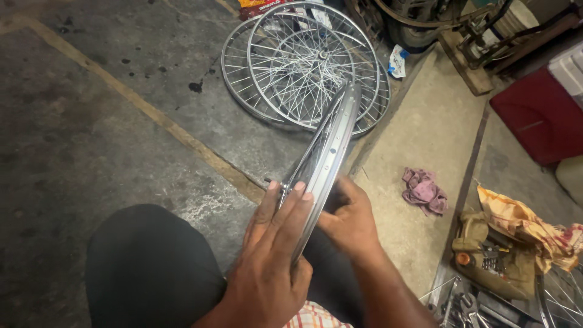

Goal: The person sits on the floor with a spoked bicycle wheel across their lap and uses a small spoke wrench to turn spoke nipples around the rim. They then lift and turn the wheel, running a hand along the rim and spokes to check it.

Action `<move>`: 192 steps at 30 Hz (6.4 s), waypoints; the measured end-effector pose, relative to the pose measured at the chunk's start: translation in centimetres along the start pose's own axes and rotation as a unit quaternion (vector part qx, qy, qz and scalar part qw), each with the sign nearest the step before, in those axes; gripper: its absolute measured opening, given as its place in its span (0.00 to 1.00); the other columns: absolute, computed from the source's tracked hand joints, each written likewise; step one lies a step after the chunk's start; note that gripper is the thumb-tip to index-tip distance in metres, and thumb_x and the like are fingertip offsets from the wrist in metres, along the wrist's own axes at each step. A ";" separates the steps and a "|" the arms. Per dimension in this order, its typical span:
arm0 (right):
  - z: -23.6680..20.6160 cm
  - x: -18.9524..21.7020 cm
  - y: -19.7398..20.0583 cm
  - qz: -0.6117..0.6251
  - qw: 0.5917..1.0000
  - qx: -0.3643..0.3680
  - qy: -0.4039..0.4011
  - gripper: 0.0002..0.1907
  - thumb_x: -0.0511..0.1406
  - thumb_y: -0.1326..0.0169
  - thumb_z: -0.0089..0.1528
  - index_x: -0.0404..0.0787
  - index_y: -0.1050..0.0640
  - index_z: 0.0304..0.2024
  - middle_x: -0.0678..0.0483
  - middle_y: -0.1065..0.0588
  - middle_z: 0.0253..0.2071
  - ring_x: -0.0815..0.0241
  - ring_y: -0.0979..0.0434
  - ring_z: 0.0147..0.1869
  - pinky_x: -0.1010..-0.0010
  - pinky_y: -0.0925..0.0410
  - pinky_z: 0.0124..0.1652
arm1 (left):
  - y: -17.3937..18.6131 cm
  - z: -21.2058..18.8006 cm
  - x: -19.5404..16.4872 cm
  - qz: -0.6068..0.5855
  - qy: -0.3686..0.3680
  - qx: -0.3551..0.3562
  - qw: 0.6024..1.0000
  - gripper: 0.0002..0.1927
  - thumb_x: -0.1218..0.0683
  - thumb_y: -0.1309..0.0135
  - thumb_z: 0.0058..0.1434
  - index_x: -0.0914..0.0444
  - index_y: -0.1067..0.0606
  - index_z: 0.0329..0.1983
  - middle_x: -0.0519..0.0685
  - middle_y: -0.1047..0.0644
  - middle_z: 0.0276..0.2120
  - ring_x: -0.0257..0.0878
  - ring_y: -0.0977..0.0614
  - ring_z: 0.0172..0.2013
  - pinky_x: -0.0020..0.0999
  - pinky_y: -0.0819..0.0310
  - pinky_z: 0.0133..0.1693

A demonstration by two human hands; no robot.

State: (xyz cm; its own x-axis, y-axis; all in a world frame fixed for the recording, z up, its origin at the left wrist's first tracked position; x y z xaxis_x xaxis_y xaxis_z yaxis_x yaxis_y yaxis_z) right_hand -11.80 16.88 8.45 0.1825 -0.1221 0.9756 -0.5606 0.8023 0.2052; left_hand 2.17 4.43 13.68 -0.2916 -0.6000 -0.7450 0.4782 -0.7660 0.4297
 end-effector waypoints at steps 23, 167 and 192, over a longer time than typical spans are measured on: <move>1.3 -3.3 -5.6 0.087 0.990 -0.092 0.069 0.12 0.27 0.47 0.66 0.33 0.25 0.52 0.55 0.22 0.47 0.67 0.23 0.51 0.74 0.28 0.52 | 1.7 -0.3 2.1 -0.010 0.033 -0.027 0.999 0.47 0.66 0.48 0.51 0.74 0.52 0.74 0.71 0.40 0.70 0.66 0.37 0.71 0.50 0.42 0.69; 1.9 -7.0 -2.1 0.203 0.976 -0.077 -0.008 0.11 0.29 0.44 0.64 0.35 0.22 0.49 0.53 0.20 0.45 0.65 0.21 0.50 0.72 0.27 0.51 | -0.1 -0.2 0.5 -0.009 0.004 -0.006 1.000 0.49 0.67 0.50 0.47 0.71 0.51 0.75 0.68 0.40 0.72 0.70 0.42 0.73 0.57 0.45 0.70; 2.5 -0.7 -4.3 -0.044 0.994 -0.089 0.041 0.15 0.30 0.38 0.63 0.34 0.19 0.52 0.49 0.18 0.46 0.59 0.20 0.51 0.66 0.26 0.51 | -0.4 -0.4 0.8 0.024 0.020 0.003 1.000 0.42 0.65 0.51 0.49 0.65 0.40 0.72 0.66 0.43 0.73 0.72 0.47 0.73 0.61 0.51 0.69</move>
State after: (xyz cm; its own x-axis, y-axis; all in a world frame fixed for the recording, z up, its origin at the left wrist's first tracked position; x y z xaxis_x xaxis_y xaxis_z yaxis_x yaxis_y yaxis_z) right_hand -11.56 12.03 7.12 0.2946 -0.1547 0.9430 -0.3884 0.8822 0.2661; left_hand 2.07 4.39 12.75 -0.2358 -0.6265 -0.7429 0.4857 -0.7381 0.4682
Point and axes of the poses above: each hand's wrist, its own z-axis towards the middle knuckle, its own y-axis out of the back of the hand, x = y × z, the point moved 5 cm from there along z, towards the middle knuckle
